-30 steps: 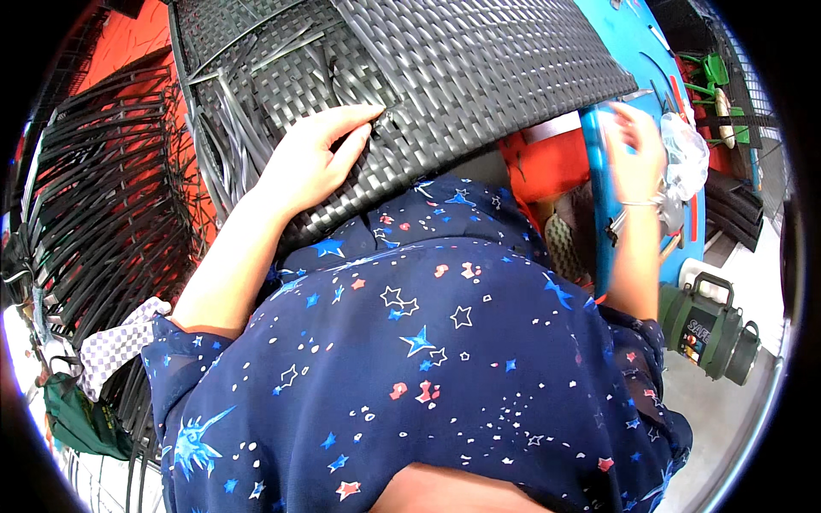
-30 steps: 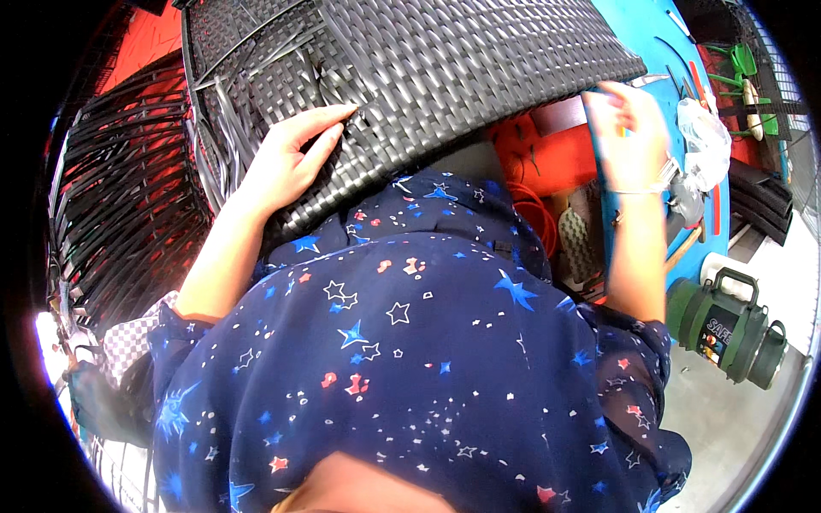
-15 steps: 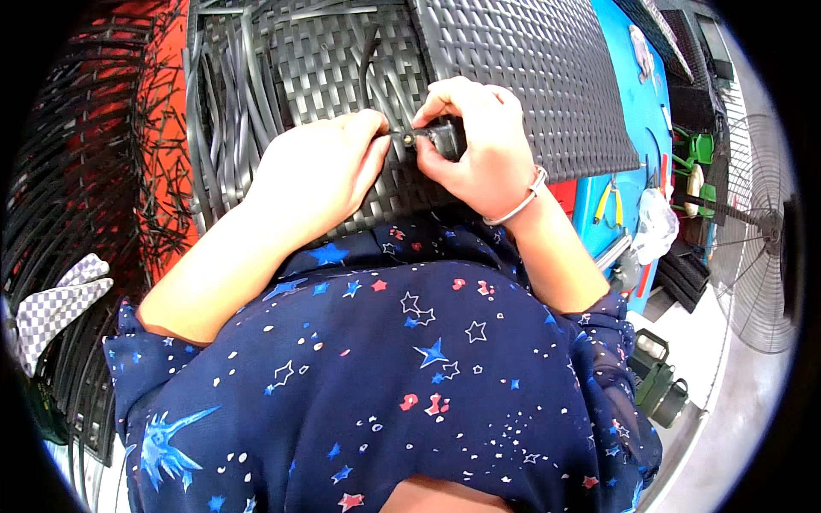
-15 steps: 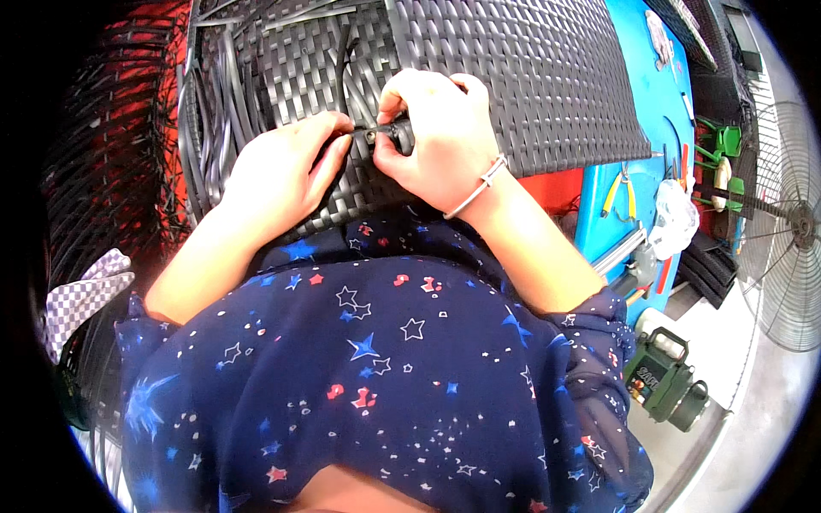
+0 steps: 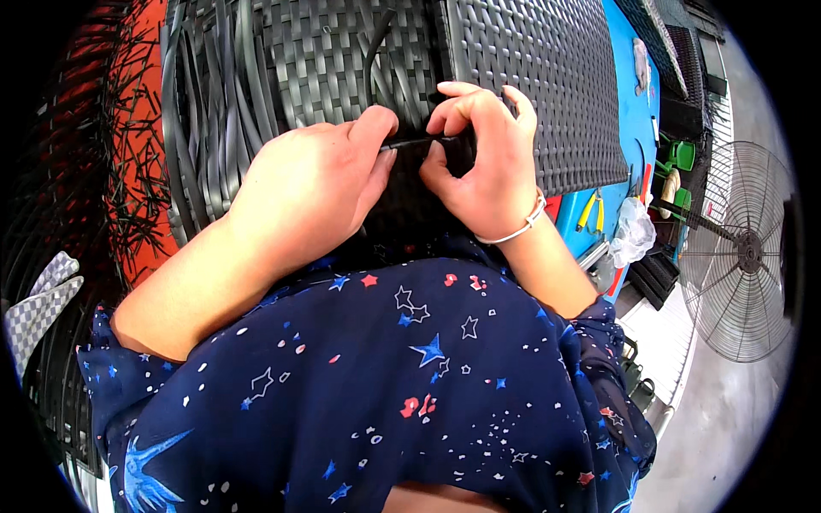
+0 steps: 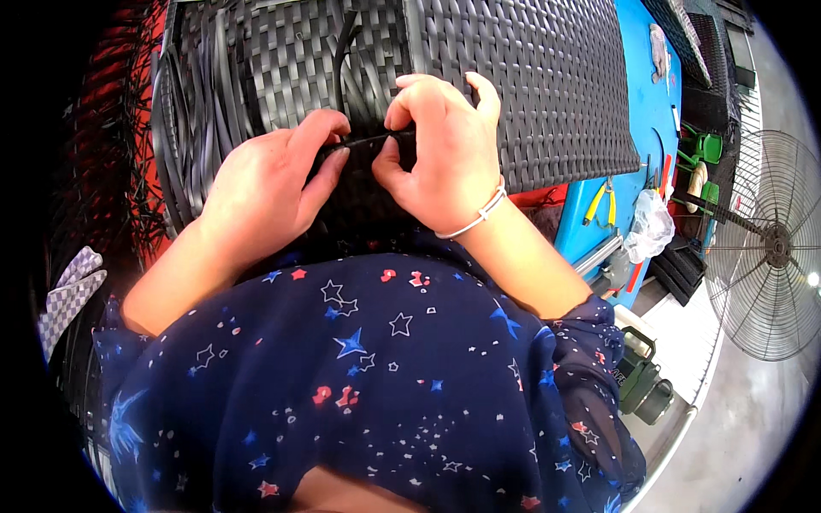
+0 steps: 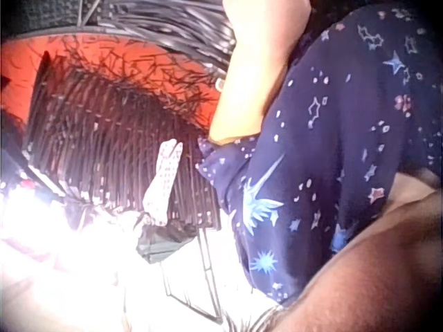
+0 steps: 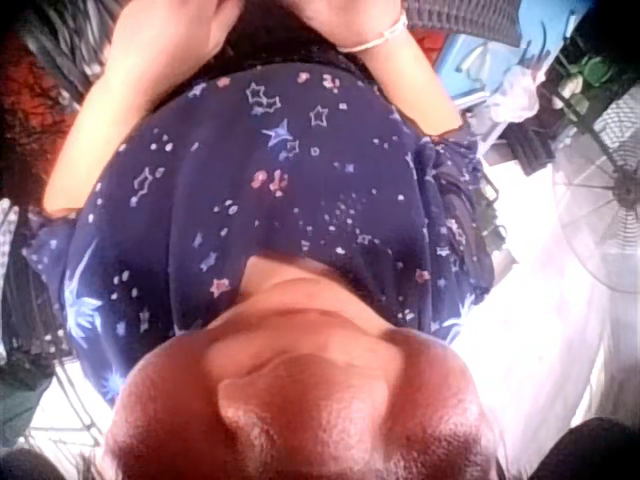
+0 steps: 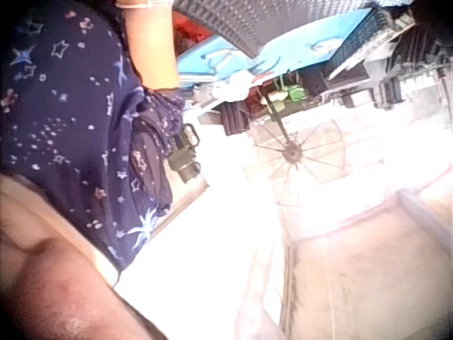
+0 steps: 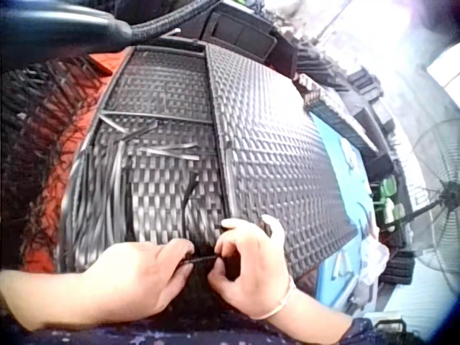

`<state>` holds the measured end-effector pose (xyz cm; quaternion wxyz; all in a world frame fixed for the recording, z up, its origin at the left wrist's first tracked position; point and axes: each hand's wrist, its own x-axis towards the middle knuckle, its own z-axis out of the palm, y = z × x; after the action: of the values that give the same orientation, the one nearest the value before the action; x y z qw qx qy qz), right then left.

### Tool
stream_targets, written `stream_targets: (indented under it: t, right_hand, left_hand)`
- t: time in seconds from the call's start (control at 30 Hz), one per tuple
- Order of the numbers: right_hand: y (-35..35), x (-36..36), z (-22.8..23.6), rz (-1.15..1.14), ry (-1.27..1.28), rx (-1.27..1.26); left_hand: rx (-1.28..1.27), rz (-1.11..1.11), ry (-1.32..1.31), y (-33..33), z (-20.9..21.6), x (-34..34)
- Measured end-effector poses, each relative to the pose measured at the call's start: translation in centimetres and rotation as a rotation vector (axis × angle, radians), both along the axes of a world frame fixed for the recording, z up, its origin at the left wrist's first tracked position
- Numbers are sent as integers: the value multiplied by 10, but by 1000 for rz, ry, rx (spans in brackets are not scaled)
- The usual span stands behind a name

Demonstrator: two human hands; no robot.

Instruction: The person weaves black synthetic strips into a wicker chair frame. They use a staple gun to secure the woven material and pliers to pull the strips tight. The person also uses a knife to trim excess material and adjusts the weave by hand.

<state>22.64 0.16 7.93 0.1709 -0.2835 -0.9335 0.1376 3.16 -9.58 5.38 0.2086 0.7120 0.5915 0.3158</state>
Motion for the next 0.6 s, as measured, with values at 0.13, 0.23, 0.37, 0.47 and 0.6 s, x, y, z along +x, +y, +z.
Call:
stream_targets:
  t: [0.13,0.23,0.37,0.47,0.6]
  right_hand:
    - [0,10,-5,29,33,-8]
    - [-1,29,-7,-1,113,-21]
    - [-14,60,-17,-107,224,-59]
    - [-28,73,-32,-195,280,-11]
    - [-35,78,-51,-249,245,113]
  left_hand:
    - [117,-27,-36,5,-2,3]
    - [81,-79,-65,11,-2,5]
    - [52,-180,-87,21,-7,2]
    - [44,-227,-56,25,-11,1]
    - [1,-298,-76,35,-11,3]
